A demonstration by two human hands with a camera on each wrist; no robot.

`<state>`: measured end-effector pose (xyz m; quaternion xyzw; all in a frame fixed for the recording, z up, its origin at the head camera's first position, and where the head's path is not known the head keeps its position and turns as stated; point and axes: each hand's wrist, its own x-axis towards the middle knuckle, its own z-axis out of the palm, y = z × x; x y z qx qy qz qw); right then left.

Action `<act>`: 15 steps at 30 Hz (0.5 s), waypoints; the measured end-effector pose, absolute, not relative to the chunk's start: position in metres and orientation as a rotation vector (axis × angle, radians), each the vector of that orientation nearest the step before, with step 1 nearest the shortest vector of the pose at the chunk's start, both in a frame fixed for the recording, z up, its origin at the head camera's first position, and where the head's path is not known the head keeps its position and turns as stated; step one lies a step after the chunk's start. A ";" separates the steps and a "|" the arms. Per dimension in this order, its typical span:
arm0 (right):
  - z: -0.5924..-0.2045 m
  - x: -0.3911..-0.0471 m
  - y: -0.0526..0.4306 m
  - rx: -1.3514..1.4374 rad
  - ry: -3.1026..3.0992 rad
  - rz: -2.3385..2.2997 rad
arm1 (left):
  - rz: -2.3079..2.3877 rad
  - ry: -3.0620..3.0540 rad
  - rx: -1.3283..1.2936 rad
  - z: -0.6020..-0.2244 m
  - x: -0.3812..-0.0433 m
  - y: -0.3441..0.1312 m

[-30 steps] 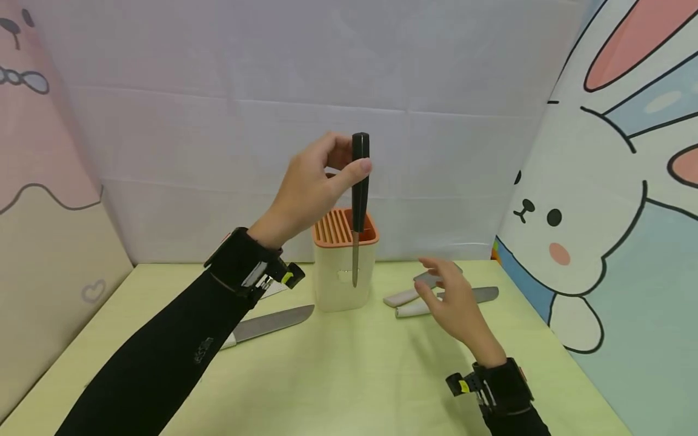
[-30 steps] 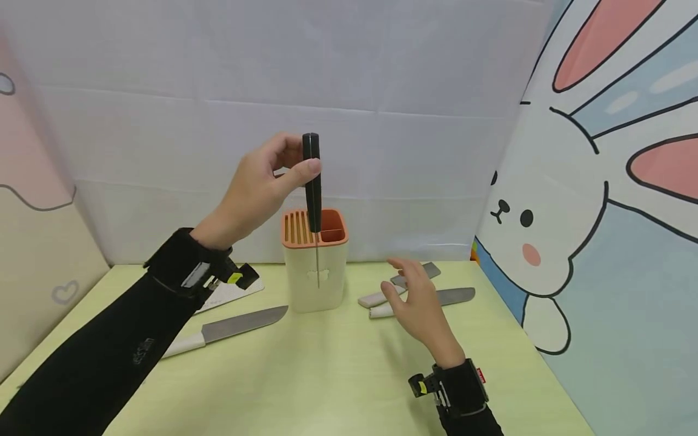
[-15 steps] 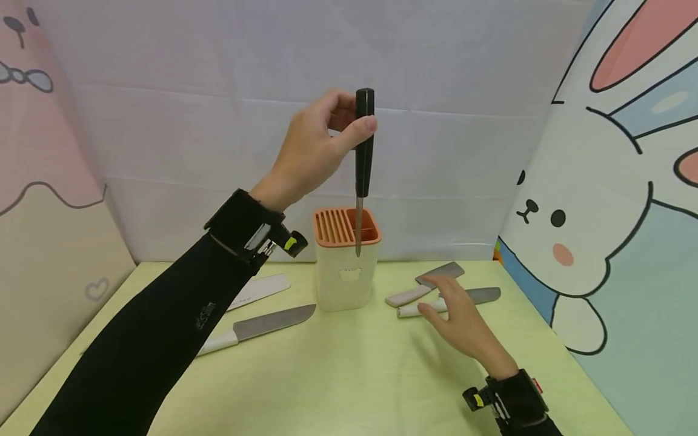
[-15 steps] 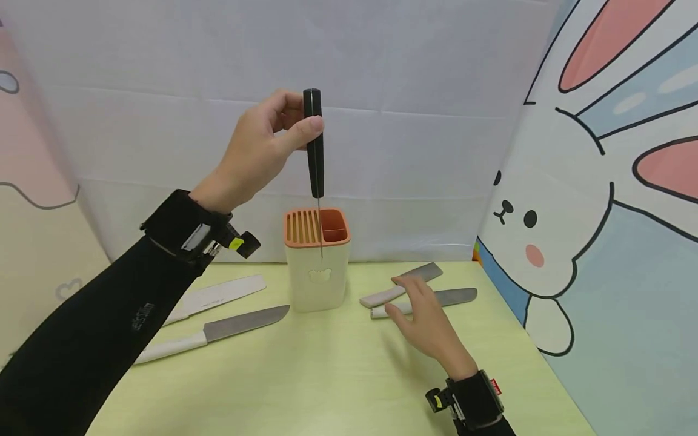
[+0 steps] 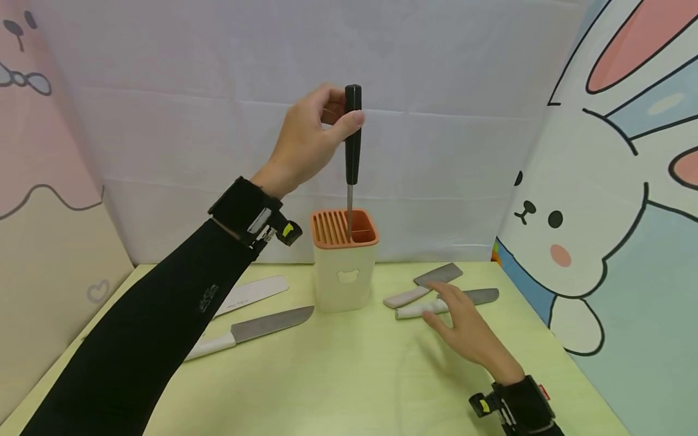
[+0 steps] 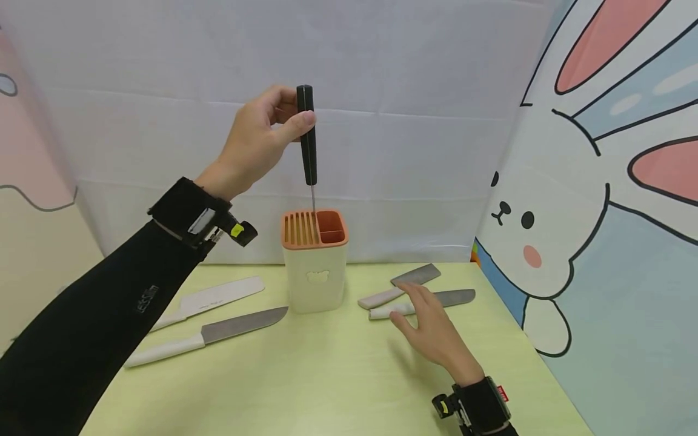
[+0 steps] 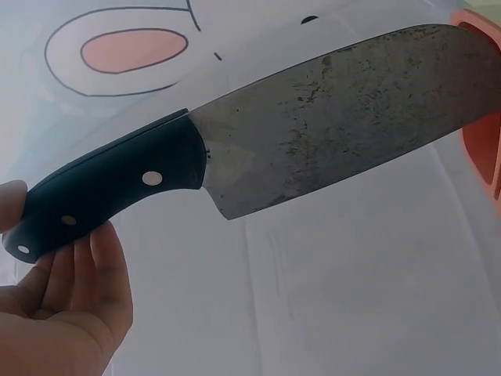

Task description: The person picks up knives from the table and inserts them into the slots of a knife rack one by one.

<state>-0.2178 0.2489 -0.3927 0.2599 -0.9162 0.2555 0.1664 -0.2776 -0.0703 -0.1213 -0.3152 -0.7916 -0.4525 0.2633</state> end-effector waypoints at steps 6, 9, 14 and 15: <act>-0.393 -0.218 0.248 0.743 -2.616 0.743 | -1.189 -2.177 -0.835 -0.127 -0.287 -0.072; -0.393 -0.219 0.248 0.741 -2.619 0.743 | -1.191 -2.171 -0.841 -0.129 -0.290 -0.072; -0.393 -0.219 0.248 0.743 -2.620 0.748 | -1.206 -2.182 -0.838 -0.135 -0.296 -0.072; -0.393 -0.219 0.248 0.744 -2.621 0.751 | -1.208 -2.187 -0.835 -0.136 -0.297 -0.072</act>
